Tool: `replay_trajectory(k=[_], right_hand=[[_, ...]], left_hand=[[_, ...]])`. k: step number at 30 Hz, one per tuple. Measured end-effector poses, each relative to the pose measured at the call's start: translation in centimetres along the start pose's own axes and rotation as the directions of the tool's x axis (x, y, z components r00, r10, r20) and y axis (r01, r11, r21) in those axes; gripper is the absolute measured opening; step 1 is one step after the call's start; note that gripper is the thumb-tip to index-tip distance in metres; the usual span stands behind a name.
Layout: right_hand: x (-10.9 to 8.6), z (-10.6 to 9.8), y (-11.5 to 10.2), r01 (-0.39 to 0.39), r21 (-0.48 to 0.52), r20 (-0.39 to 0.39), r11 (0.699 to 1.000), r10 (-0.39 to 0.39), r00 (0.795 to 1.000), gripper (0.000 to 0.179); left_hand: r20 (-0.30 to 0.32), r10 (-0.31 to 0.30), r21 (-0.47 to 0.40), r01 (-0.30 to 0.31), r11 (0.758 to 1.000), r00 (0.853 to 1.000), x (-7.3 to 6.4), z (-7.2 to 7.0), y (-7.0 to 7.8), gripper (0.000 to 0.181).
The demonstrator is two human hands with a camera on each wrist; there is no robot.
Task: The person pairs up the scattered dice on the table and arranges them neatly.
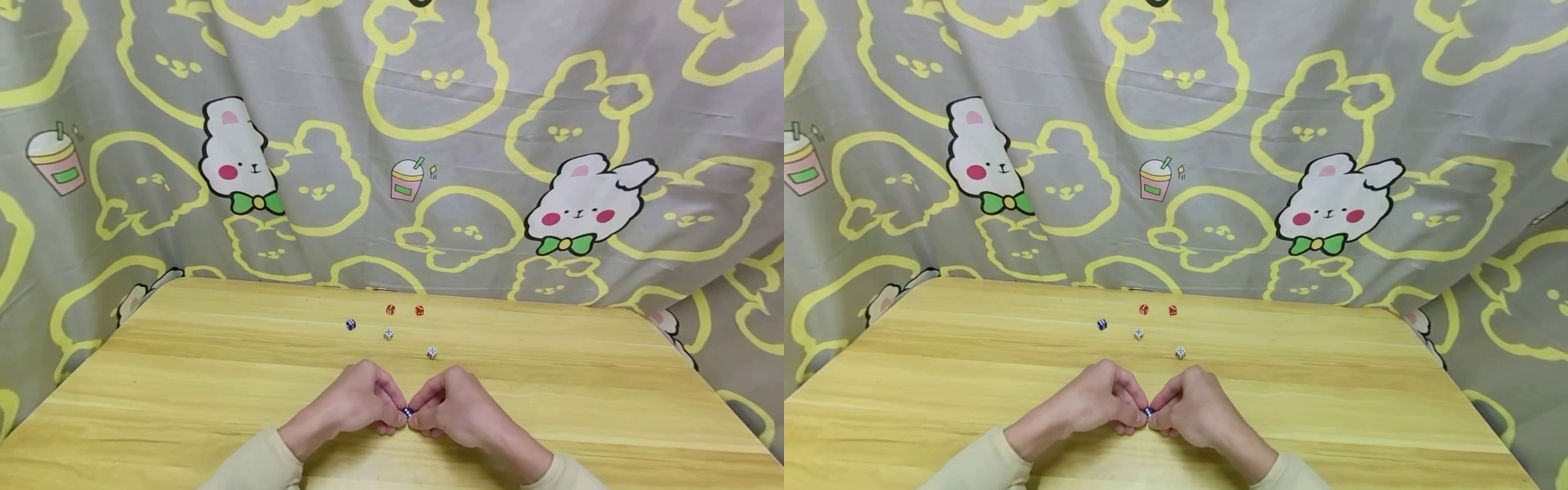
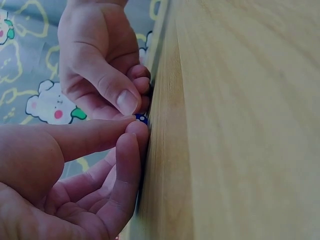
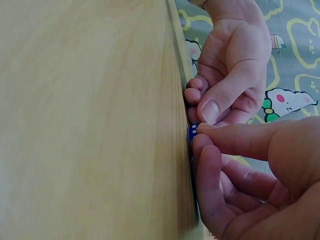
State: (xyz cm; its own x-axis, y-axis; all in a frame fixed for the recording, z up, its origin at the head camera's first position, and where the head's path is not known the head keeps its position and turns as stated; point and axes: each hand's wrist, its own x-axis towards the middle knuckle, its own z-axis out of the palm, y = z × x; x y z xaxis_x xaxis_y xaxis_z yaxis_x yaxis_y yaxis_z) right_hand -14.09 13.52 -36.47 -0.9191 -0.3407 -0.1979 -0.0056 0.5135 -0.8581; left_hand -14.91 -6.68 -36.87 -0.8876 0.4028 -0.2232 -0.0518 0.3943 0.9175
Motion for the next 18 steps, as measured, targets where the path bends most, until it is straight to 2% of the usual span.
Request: replay_trajectory(k=[18], right_hand=[[0.12,-0.11,0.21,0.004,0.026,0.016,1.0,-0.005,1.0,0.008]], left_hand=[[0.002,-0.013,-0.011,0.013,1.0,1.0,0.11,-0.01,-0.05,0.013]])
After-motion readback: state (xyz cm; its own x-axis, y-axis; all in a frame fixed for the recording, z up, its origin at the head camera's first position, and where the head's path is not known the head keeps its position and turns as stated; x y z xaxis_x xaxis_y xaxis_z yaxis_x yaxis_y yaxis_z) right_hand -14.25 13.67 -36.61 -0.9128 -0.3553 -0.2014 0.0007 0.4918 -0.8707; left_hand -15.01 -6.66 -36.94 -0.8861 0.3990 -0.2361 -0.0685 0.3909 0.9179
